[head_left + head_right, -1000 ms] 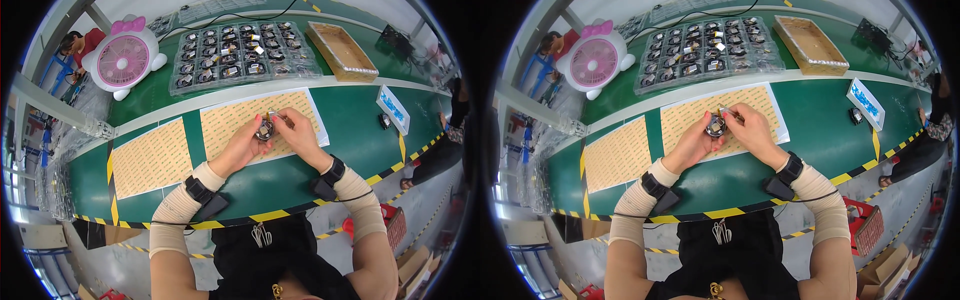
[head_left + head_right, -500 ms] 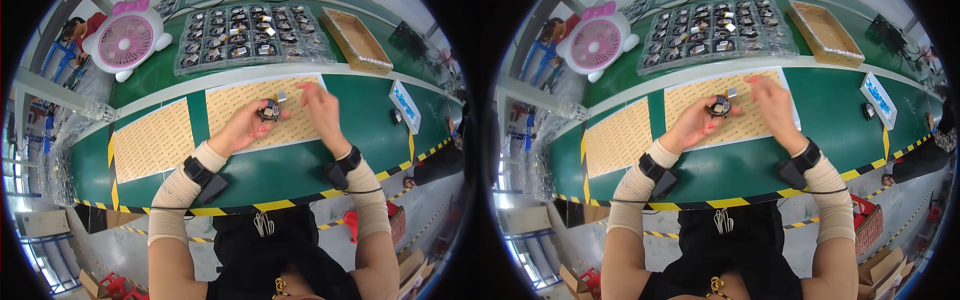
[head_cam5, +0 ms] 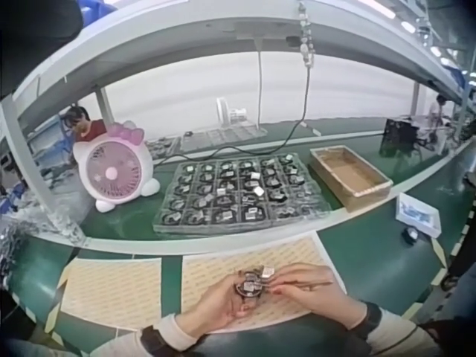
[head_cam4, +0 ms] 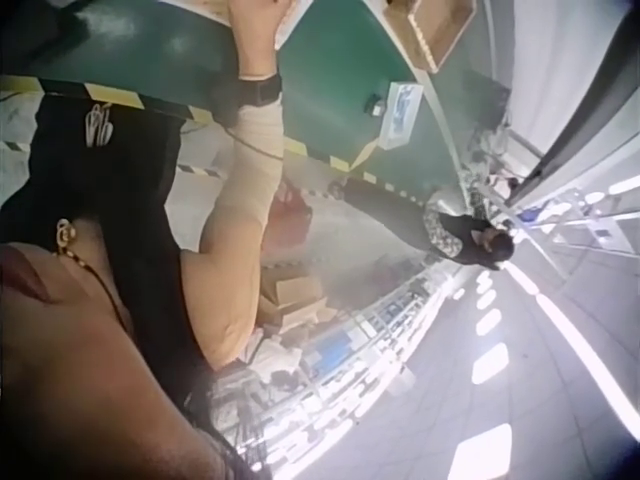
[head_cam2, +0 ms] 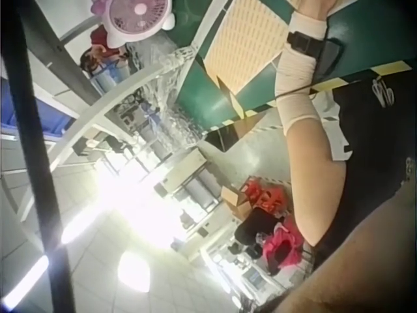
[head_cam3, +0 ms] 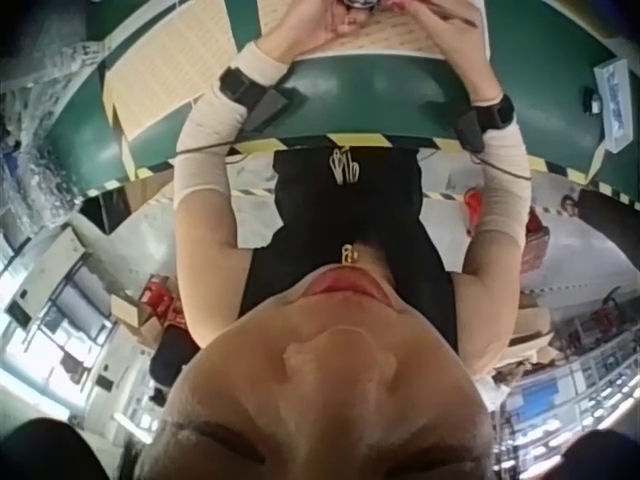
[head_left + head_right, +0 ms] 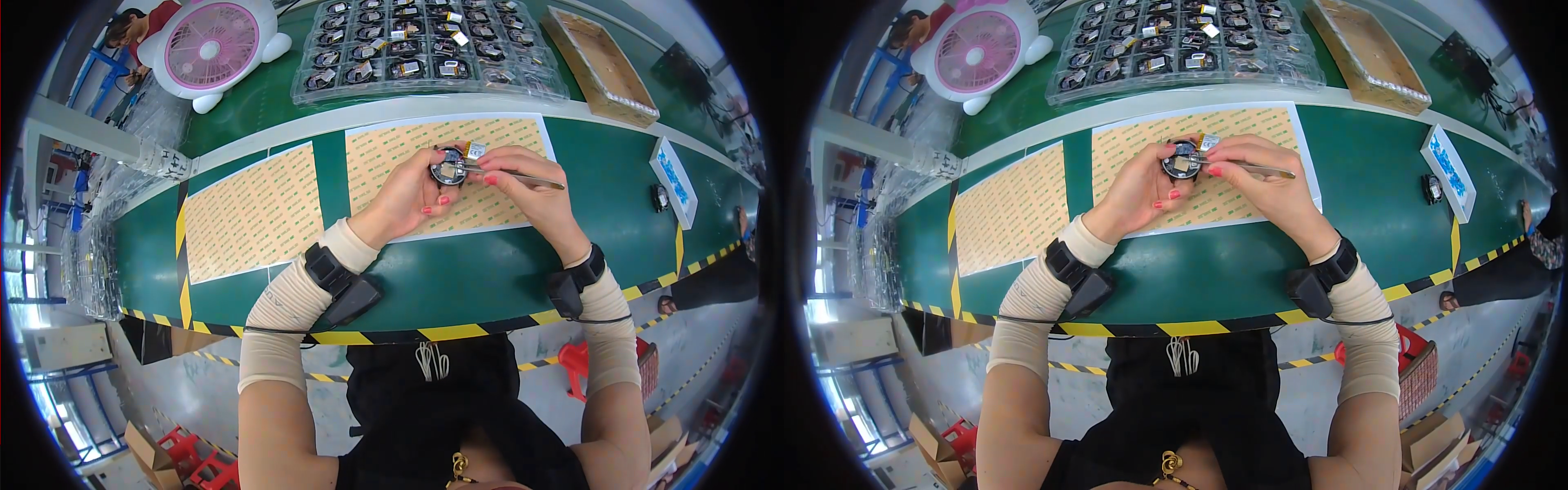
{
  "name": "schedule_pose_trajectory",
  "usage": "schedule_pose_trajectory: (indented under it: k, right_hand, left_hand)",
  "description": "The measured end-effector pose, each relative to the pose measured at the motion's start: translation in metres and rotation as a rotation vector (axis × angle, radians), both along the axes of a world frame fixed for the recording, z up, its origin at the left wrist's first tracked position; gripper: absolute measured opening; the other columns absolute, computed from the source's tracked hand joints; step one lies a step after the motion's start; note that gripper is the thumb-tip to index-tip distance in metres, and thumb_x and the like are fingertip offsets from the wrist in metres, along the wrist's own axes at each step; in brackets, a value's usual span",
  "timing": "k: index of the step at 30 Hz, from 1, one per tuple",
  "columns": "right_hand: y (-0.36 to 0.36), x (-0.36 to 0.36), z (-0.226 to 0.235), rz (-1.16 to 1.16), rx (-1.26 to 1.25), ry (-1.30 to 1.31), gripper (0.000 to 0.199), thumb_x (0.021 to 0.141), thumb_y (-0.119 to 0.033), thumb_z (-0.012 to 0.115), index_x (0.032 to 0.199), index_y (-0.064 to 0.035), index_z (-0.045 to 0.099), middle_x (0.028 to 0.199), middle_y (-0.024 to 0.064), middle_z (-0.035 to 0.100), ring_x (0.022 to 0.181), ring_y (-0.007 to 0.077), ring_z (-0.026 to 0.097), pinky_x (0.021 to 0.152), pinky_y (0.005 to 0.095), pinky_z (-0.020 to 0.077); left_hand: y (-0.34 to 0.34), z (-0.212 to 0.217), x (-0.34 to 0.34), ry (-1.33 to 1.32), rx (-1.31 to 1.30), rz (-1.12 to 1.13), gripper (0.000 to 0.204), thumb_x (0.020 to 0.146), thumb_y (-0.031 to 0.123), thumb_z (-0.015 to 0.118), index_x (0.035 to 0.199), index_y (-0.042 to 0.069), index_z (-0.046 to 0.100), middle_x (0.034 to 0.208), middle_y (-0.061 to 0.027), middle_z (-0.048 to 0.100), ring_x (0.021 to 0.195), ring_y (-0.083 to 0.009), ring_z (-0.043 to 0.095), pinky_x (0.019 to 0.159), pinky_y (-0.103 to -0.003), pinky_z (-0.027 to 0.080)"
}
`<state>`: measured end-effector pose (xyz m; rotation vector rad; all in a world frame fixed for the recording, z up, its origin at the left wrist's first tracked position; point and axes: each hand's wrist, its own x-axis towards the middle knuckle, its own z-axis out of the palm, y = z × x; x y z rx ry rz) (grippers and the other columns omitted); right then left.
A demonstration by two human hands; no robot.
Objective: The person picks up a watch component, applies a small adhesive strip to it using tweezers, and then installs a battery from a tray into the component. They press the battery down by hand and place the assembled unit into a box.
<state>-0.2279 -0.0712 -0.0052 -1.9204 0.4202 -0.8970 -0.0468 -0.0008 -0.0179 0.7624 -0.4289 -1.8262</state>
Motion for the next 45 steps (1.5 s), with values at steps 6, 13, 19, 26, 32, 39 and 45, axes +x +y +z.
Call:
schedule_pose_trajectory:
  k: [6, 13, 19, 26, 32, 39, 45]
  right_hand:
    - [0.000, -0.002, 0.002, 0.002, 0.299, -0.029, 0.012, 0.080, 0.001, 0.058, 0.089, 0.0065, 0.063, 0.092, 0.0152, 0.062, 0.076, 0.0197, 0.062, 0.069, 0.0271, 0.0512]
    - [-0.010, -0.003, -0.003, 0.016, 0.574, -0.056, 0.014, 0.083, -0.001, 0.055, 0.092, 0.0080, 0.062, 0.092, 0.0172, 0.062, 0.074, 0.0191, 0.063, 0.065, 0.0255, 0.0517]
    - [-0.016, -0.007, -0.004, -0.015, 0.794, -0.042, 0.017, 0.085, -0.004, 0.055, 0.095, 0.0085, 0.059, 0.090, 0.0153, 0.062, 0.072, 0.0184, 0.062, 0.066, 0.0250, 0.0514]
    - [-0.103, -0.027, 0.009, -0.413, 0.657, -0.974, 0.020, 0.085, -0.011, 0.058, 0.095, 0.0058, 0.055, 0.089, 0.0102, 0.059, 0.080, 0.0176, 0.060, 0.071, 0.0247, 0.0495]
    - [-0.187, -0.084, 0.004, -1.037, 0.059, -0.343, 0.023, 0.088, -0.020, 0.054, 0.093, 0.0017, 0.059, 0.092, 0.0102, 0.058, 0.082, 0.0186, 0.060, 0.070, 0.0273, 0.0465]
    - [-0.179, -0.071, 0.028, -1.138, -0.762, 0.051, 0.025, 0.086, -0.026, 0.052, 0.084, -0.0030, 0.064, 0.082, 0.0145, 0.063, 0.081, 0.0248, 0.060, 0.073, 0.0345, 0.0468]
    - [-0.179, -0.079, 0.011, -1.086, -0.579, 0.951, 0.024, 0.067, -0.030, 0.066, 0.073, -0.0063, 0.066, 0.074, 0.0161, 0.064, 0.071, 0.0305, 0.064, 0.063, 0.0400, 0.0507]
  left_hand:
    - [0.001, -0.005, 0.004, -0.057, -0.056, -0.080, 0.036, 0.090, 0.025, 0.029, 0.118, 0.007, 0.042, 0.086, -0.0130, 0.057, 0.049, -0.0100, 0.037, 0.036, -0.019, 0.026]
    - [0.003, -0.002, 0.004, -0.105, -0.032, -0.100, 0.037, 0.091, 0.027, 0.028, 0.118, 0.006, 0.043, 0.086, -0.0129, 0.057, 0.049, -0.0096, 0.036, 0.036, -0.019, 0.025]
    - [-0.002, -0.004, 0.001, -0.094, -0.049, -0.129, 0.038, 0.091, 0.027, 0.027, 0.118, 0.005, 0.042, 0.086, -0.0131, 0.057, 0.049, -0.0097, 0.036, 0.036, -0.019, 0.025]
    - [0.003, 0.001, 0.000, -0.142, 0.020, -0.072, 0.038, 0.092, 0.024, 0.023, 0.119, 0.003, 0.040, 0.089, -0.0157, 0.057, 0.047, -0.0101, 0.033, 0.035, -0.020, 0.024]
    - [0.002, -0.004, 0.002, -0.142, -0.004, -0.080, 0.038, 0.092, 0.022, 0.023, 0.119, 0.002, 0.040, 0.089, -0.0161, 0.057, 0.047, -0.0104, 0.033, 0.035, -0.020, 0.025]
    - [-0.002, 0.001, -0.004, -0.159, 0.014, -0.059, 0.036, 0.092, 0.024, 0.026, 0.117, 0.003, 0.042, 0.087, -0.0157, 0.056, 0.047, -0.0109, 0.034, 0.034, -0.020, 0.025]
    - [-0.006, -0.009, -0.003, -0.116, -0.015, -0.099, 0.037, 0.093, 0.028, 0.027, 0.119, 0.005, 0.041, 0.089, -0.0163, 0.057, 0.048, -0.0114, 0.037, 0.034, -0.020, 0.027]
